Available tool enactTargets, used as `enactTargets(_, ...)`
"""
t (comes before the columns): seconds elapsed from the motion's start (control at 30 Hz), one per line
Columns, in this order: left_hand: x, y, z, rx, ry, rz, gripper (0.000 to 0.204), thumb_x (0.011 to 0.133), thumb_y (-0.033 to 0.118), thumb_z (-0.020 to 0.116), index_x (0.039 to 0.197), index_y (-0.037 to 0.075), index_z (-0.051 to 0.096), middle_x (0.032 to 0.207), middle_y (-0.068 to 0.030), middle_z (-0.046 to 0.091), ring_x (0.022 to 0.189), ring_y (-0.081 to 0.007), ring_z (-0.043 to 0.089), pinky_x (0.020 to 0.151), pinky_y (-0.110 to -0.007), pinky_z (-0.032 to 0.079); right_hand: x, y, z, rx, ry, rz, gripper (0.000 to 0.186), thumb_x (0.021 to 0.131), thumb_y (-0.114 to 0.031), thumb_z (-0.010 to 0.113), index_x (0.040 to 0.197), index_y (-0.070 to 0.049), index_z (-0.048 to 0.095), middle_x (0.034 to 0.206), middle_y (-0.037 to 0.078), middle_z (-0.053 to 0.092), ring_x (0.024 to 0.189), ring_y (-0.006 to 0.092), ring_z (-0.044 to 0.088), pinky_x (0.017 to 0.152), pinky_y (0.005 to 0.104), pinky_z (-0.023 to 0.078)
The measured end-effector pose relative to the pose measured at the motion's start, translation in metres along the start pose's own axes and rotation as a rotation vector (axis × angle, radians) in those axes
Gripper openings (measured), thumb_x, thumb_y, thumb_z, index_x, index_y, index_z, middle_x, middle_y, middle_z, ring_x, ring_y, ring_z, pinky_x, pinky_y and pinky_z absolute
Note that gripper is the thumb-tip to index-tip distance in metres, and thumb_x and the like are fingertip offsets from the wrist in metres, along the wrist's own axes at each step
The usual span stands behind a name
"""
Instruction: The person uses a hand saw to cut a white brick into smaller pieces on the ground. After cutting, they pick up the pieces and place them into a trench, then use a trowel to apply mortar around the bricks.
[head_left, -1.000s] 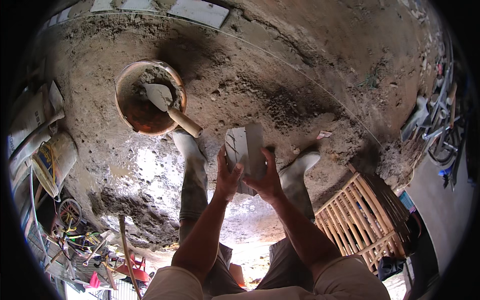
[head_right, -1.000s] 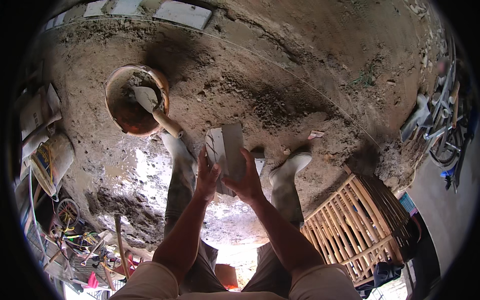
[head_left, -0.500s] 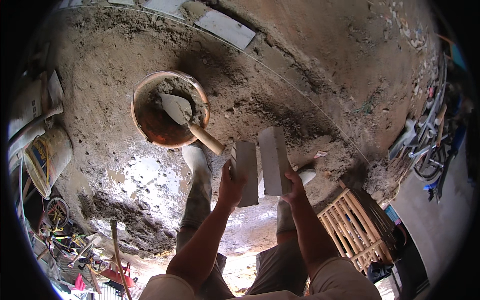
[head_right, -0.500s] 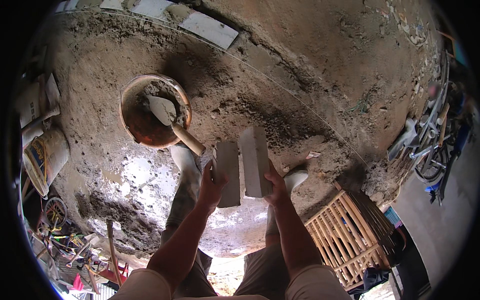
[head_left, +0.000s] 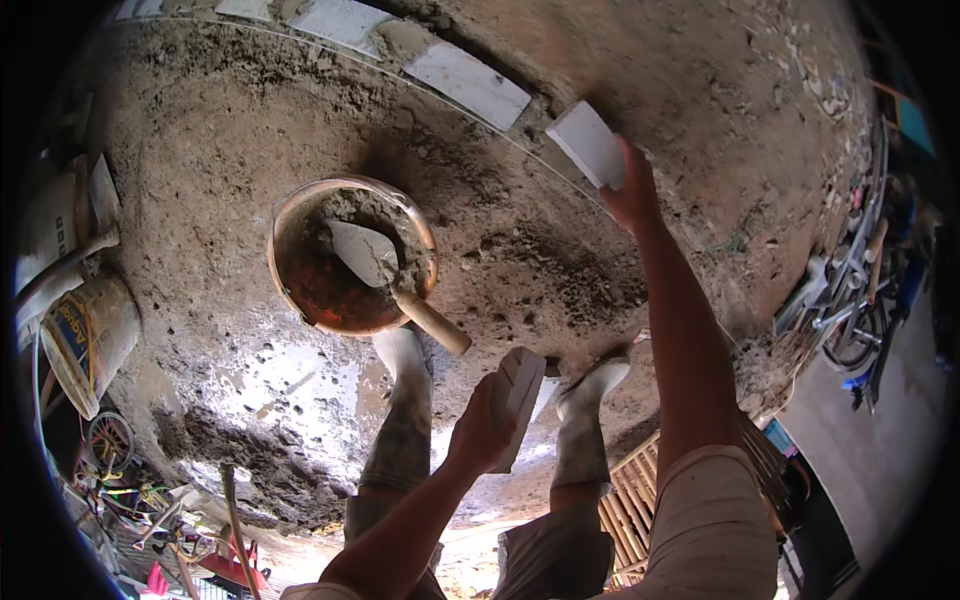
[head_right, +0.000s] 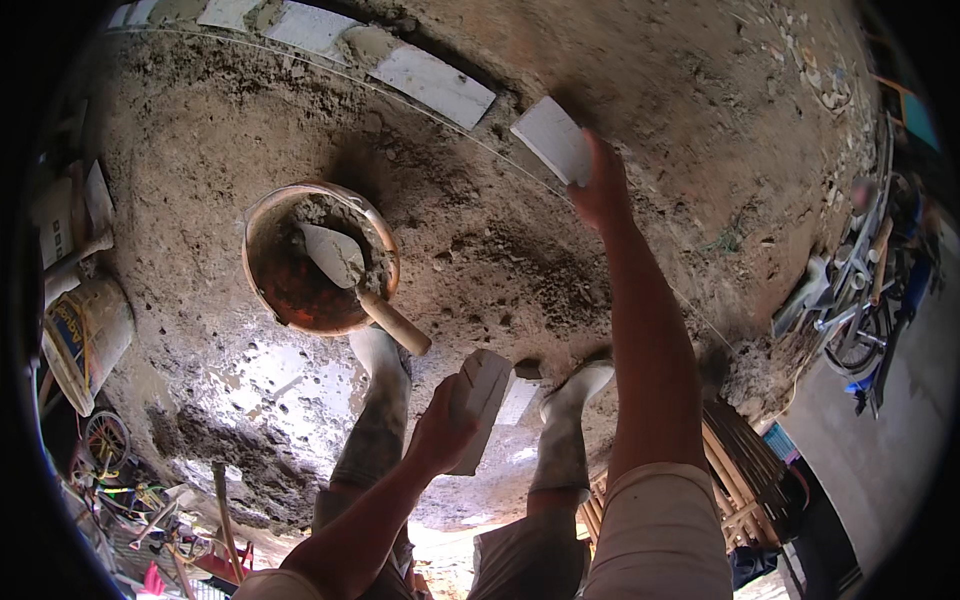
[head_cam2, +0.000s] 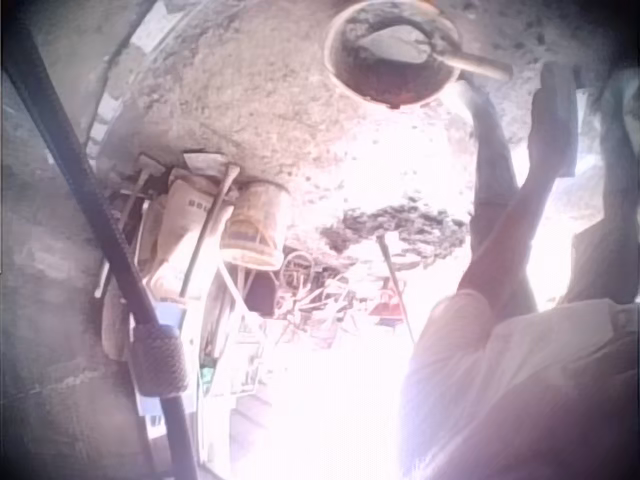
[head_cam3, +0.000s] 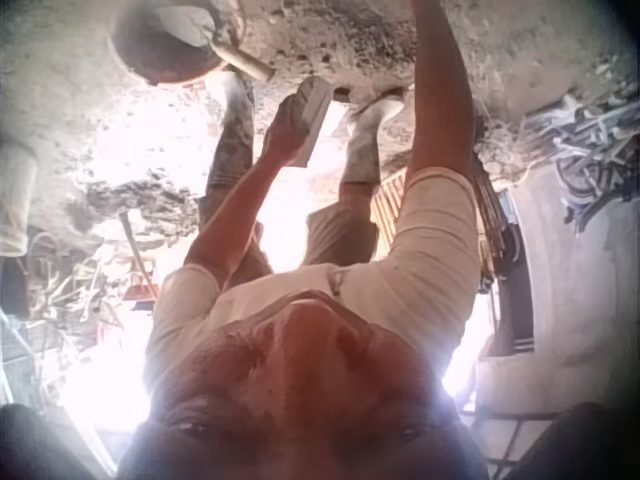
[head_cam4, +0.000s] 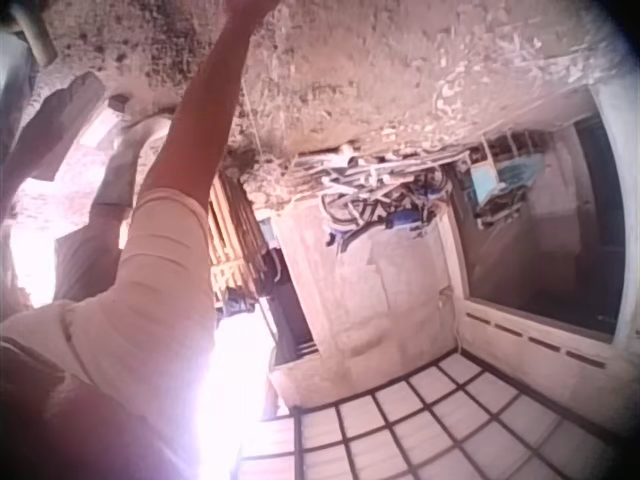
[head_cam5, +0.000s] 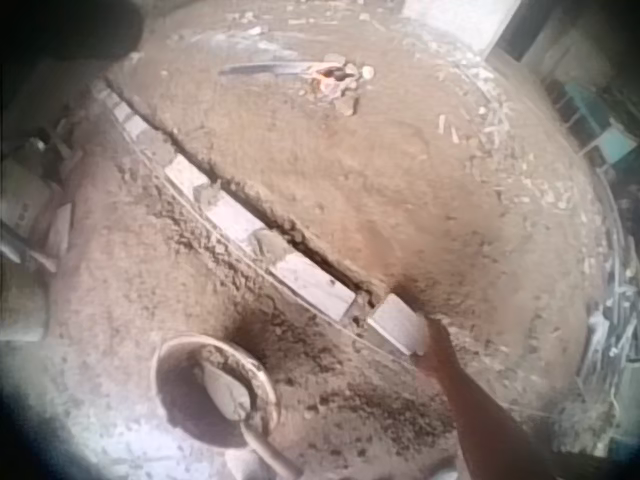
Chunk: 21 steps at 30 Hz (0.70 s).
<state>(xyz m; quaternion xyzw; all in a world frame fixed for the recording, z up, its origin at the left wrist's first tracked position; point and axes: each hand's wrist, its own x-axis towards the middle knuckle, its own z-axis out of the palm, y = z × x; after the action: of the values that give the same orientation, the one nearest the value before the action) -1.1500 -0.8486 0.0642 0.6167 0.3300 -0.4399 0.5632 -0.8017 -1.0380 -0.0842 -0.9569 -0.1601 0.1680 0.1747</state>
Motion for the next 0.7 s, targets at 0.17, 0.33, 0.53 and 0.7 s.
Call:
enactTargets(0.17,-0.003,0.001,0.003,0.029,-0.008,-0.026,0.073,0.086,0.024,0.062,0.149,0.008,0.028,0.139,-0.024,0.048,0.122,-0.0412,0.054,0.102,-0.045,0.045,0.018,-0.004,0.04,0.038,-0.097,-0.01,0.087,0.071,-0.007,0.077,0.147,-0.016,0.035,0.14,0.017,0.046,0.128,0.0396,0.044,0.108,0.0479,0.038)
enactTargets(0.33,-0.002,-0.004,0.006,0.014,0.015,0.003,0.074,0.084,0.023,0.065,0.147,0.009,0.029,0.133,-0.0267,0.052,0.122,-0.0412,0.054,0.101,-0.044,0.045,0.027,-0.011,0.061,-0.019,-0.092,-0.037,0.085,0.074,-0.017,0.079,0.148,-0.016,0.036,0.139,0.017,0.048,0.128,0.0385,0.045,0.108,0.0479,0.038)
enactTargets(0.53,0.0,-0.005,0.007,0.01,0.029,-0.017,0.075,0.084,0.024,0.066,0.148,0.009,0.028,0.134,-0.0262,0.052,0.122,-0.0418,0.054,0.101,-0.044,0.045,0.04,-0.025,0.06,-0.257,-0.102,-0.183,0.08,0.078,-0.03,0.079,0.147,-0.015,0.04,0.136,0.014,0.051,0.124,0.035,0.048,0.105,0.0461,0.041)
enactTargets(0.7,-0.006,-0.011,0.009,0.009,0.036,-0.016,0.077,0.083,0.024,0.067,0.148,0.01,0.028,0.135,-0.0242,0.052,0.122,-0.0413,0.054,0.101,-0.044,0.045,0.031,-0.027,0.068,-0.313,-0.072,-0.202,0.076,0.081,-0.029,0.077,0.147,-0.015,0.041,0.134,0.013,0.052,0.119,0.0341,0.051,0.102,0.0452,0.043)
